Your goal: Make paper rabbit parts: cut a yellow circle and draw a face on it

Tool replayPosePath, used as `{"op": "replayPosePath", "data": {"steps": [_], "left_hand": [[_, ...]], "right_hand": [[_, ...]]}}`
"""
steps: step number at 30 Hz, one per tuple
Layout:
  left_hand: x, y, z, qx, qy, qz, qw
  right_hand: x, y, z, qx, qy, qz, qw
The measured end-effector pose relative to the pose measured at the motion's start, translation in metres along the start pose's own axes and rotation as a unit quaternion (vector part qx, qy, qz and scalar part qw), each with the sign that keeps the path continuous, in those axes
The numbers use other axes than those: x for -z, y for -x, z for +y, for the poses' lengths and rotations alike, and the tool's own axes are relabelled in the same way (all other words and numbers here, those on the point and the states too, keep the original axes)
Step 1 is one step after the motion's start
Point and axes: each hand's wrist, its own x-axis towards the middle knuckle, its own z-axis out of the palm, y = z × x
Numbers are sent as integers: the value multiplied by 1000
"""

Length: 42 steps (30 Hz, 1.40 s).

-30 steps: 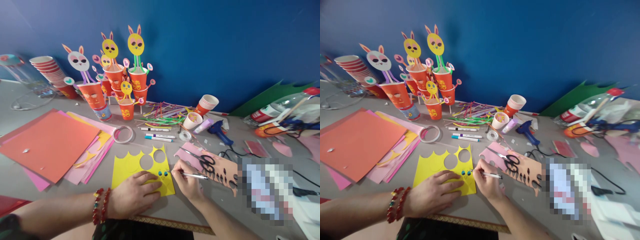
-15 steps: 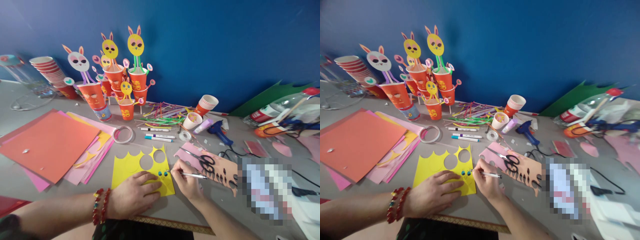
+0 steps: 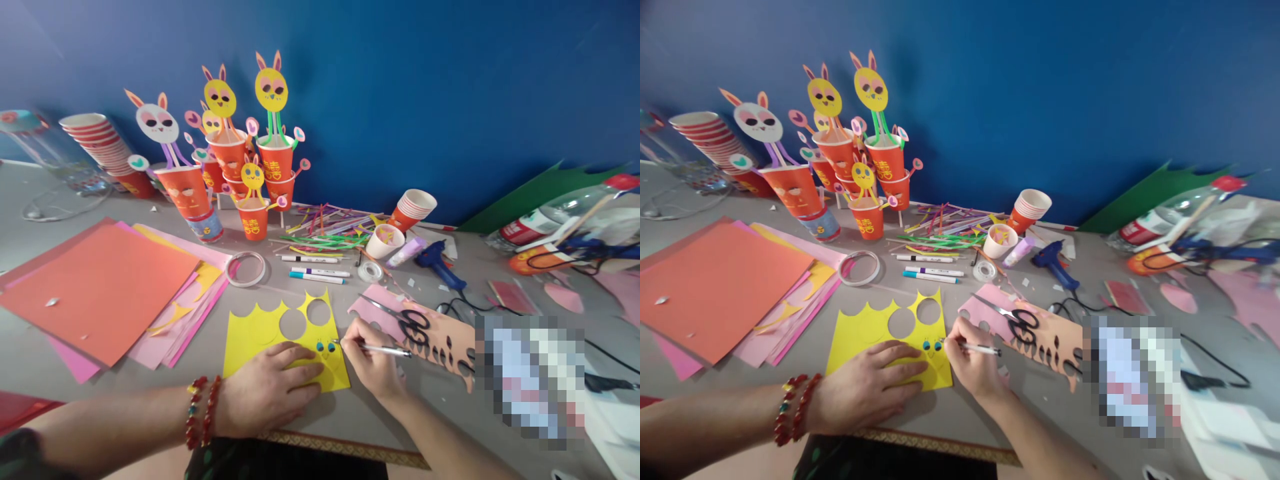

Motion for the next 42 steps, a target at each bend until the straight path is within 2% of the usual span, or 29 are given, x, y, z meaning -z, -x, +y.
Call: {"op": "replayPosePath", "data": {"steps": [42], "left_hand": [[0, -1, 0, 4, 6, 5, 1000]], "right_hand": [[-1, 0, 1, -3, -18, -3, 1000]]}}
